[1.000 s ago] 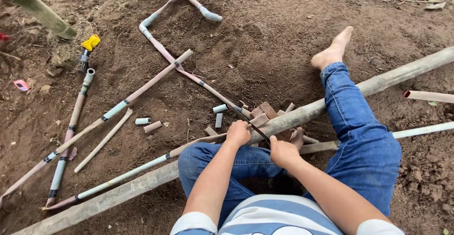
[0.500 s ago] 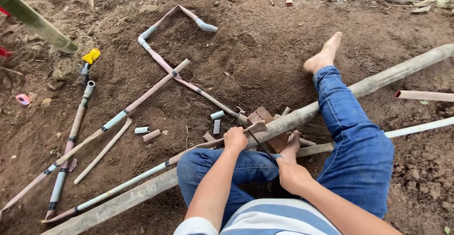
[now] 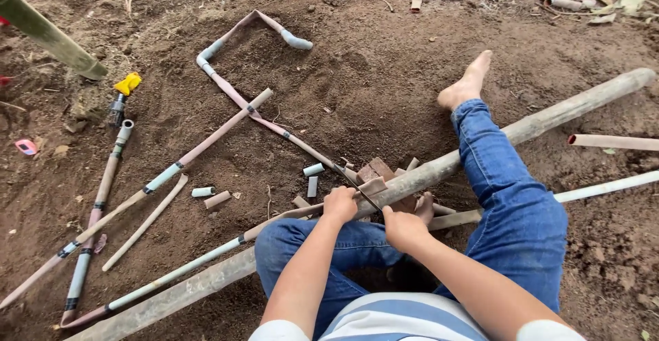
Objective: A person sitting on the ground uses a hacksaw blade to saw through a bamboo pole.
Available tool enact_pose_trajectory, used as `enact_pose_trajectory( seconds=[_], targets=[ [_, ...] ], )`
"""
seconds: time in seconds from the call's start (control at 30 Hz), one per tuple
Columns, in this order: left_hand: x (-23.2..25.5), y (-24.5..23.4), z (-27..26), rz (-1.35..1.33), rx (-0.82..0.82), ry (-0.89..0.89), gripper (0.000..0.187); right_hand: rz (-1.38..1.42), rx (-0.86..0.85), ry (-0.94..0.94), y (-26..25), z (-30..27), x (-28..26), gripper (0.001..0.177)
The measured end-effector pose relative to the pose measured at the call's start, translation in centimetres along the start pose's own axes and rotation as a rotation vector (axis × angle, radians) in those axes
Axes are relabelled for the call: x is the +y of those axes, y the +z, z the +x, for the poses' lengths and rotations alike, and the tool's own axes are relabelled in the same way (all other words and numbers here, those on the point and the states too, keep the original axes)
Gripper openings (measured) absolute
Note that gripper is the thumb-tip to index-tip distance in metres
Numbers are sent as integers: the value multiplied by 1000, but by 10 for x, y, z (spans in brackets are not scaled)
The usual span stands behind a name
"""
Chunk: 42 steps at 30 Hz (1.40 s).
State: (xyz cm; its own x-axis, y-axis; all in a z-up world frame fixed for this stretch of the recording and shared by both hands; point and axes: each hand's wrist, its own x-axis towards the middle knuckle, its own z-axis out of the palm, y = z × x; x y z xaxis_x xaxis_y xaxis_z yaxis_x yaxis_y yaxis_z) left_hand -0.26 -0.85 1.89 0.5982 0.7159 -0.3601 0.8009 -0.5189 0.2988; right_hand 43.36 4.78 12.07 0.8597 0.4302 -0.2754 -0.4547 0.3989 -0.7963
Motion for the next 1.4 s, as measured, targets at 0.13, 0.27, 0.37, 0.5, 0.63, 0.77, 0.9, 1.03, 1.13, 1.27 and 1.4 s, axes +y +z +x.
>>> enact_pose_trajectory(
  seconds=[0.13,0.27,0.37,0.5,0.63,0.77,0.9,1.03,1.13,1.27,1.4],
  targets=[
    [-14,12,6,-9,26,-18,24,122,13,63,-20,63,33,99],
    [3,-1,-2,-10,18,-31,30,34,-6,57,-9,17,6,96],
    [8,-3,-7,-16,50,-44,31,160,44,142,-7,3,-5,109],
    [7,0,-4,-18,73,-45,30,198,53,176,-5,-2,-7,113],
    [5,8,2,-17,82,-69,31,128,45,141,5,-28,-16,109],
    [10,0,-3,-40,91,-80,29,18,24,87,15,-65,-31,96],
    [10,-3,-2,-26,66,-79,32,28,47,79,15,-60,-26,89],
    [12,-9,-8,-17,38,-47,30,56,54,82,0,-15,-7,100],
    [7,-8,-6,-36,19,-48,28,83,62,97,14,-63,-27,101],
    [0,-4,5,-86,-16,-87,28,-50,17,51,-1,-13,-7,87],
    [5,-8,1,-102,-38,-102,29,22,47,55,-7,12,1,92]
  ],
)
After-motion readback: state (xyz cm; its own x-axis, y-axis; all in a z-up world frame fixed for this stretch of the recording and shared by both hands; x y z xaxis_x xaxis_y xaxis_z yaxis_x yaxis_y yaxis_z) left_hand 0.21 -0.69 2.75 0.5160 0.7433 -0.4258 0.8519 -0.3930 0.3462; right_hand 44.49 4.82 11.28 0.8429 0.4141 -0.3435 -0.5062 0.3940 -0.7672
